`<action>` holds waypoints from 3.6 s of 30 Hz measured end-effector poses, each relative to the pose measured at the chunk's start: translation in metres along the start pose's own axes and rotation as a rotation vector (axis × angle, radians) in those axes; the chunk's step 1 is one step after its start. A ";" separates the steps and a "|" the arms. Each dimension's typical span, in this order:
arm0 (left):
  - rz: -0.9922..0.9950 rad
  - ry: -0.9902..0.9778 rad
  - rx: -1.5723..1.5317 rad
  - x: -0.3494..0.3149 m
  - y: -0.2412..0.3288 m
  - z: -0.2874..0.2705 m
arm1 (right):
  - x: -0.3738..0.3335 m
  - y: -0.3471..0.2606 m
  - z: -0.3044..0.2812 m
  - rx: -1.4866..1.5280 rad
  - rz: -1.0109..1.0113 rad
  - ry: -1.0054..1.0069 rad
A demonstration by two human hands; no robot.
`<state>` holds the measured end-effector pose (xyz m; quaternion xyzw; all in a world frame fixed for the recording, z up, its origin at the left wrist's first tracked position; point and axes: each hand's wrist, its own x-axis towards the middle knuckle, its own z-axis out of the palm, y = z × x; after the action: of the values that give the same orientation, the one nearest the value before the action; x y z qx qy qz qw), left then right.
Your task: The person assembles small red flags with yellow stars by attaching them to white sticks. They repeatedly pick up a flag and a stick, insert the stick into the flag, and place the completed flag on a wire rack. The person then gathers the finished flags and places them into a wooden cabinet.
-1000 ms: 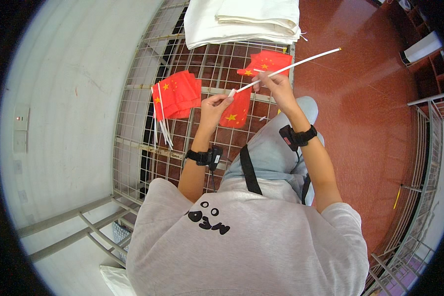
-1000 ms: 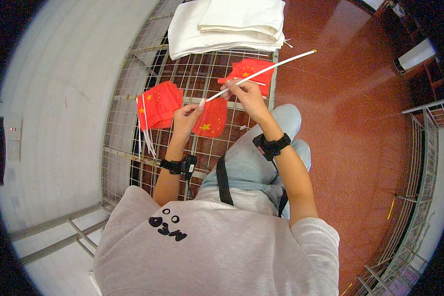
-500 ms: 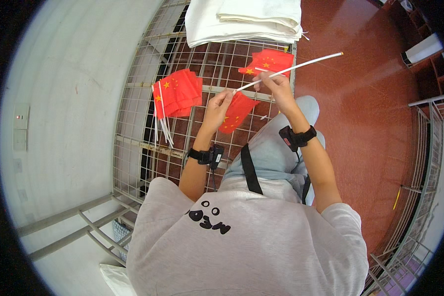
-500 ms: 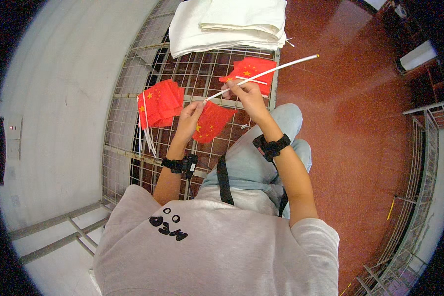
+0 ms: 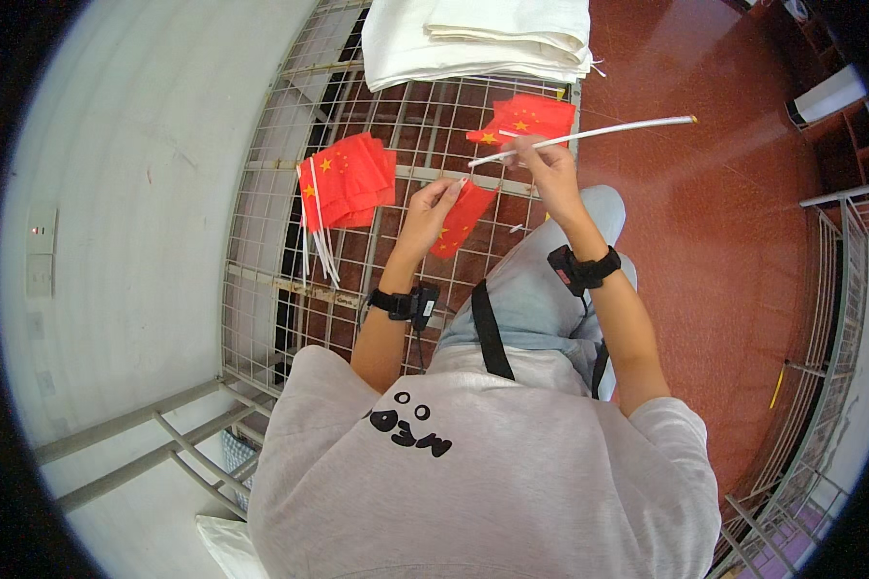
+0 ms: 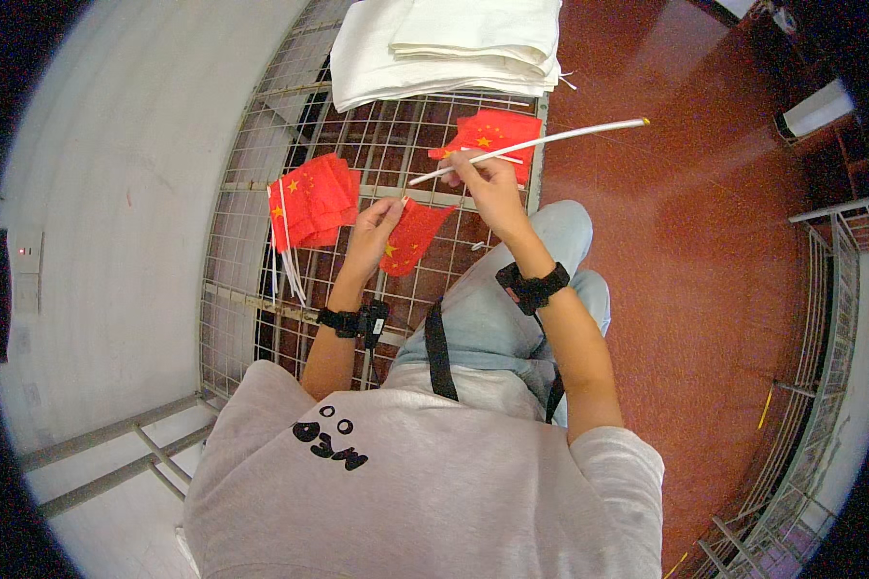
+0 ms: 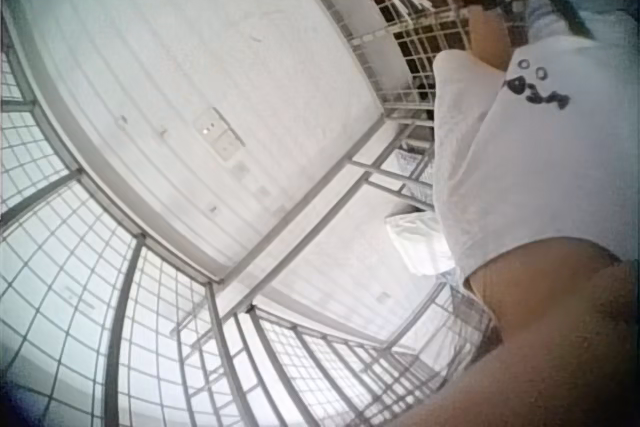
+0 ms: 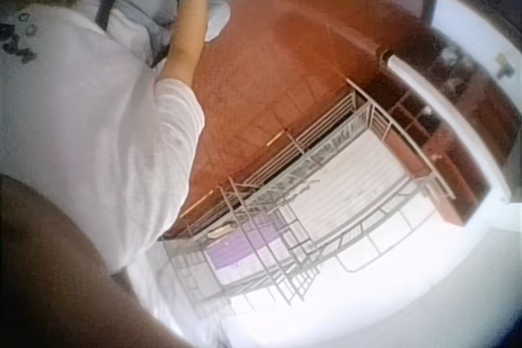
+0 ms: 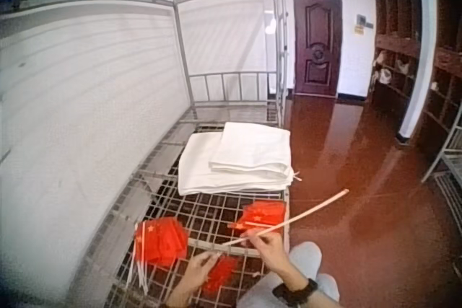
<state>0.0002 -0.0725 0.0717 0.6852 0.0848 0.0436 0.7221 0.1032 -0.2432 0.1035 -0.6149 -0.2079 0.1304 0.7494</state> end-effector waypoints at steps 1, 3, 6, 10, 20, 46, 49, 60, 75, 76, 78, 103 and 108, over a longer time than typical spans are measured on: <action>0.006 0.004 -0.005 0.000 0.000 0.000 | 0.000 0.000 0.000 0.007 0.005 0.010; 0.002 0.003 -0.001 0.000 -0.003 -0.001 | 0.000 0.000 -0.001 0.020 0.015 0.030; -0.023 -0.001 0.018 0.000 -0.005 -0.005 | -0.001 0.000 -0.003 0.046 -0.017 -0.117; 0.008 -0.005 0.006 0.000 -0.008 -0.004 | -0.003 0.001 -0.001 0.015 0.013 -0.106; -0.017 -0.063 0.111 -0.002 -0.005 -0.003 | -0.003 0.000 -0.001 -0.216 0.019 -0.149; 0.041 -0.041 0.247 0.004 -0.014 -0.008 | 0.015 -0.031 -0.038 -0.103 -0.290 0.257; 0.003 -0.048 0.220 0.003 -0.014 -0.005 | -0.001 -0.013 -0.006 -0.026 -0.165 0.117; 0.034 0.039 0.300 0.003 -0.011 -0.019 | 0.000 -0.009 -0.012 -0.420 -0.330 0.159; 0.116 0.017 0.252 0.018 -0.004 -0.002 | -0.007 -0.020 0.014 -0.277 -0.399 0.266; 0.107 0.022 0.255 0.018 -0.005 -0.003 | -0.008 -0.020 0.010 -0.345 -0.372 0.227; 0.090 0.031 0.262 0.017 -0.007 -0.002 | -0.011 -0.020 0.003 -0.482 -0.315 0.148; -0.002 0.010 0.372 -0.014 -0.024 -0.062 | 0.017 0.016 0.007 -0.494 -0.100 -0.026; 0.004 0.451 0.550 -0.029 -0.059 -0.144 | 0.043 0.025 -0.002 -0.403 -0.018 -0.009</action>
<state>-0.0577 0.0605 0.0080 0.8274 0.2493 0.1706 0.4734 0.1437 -0.2203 0.0851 -0.7500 -0.2389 0.0822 0.6113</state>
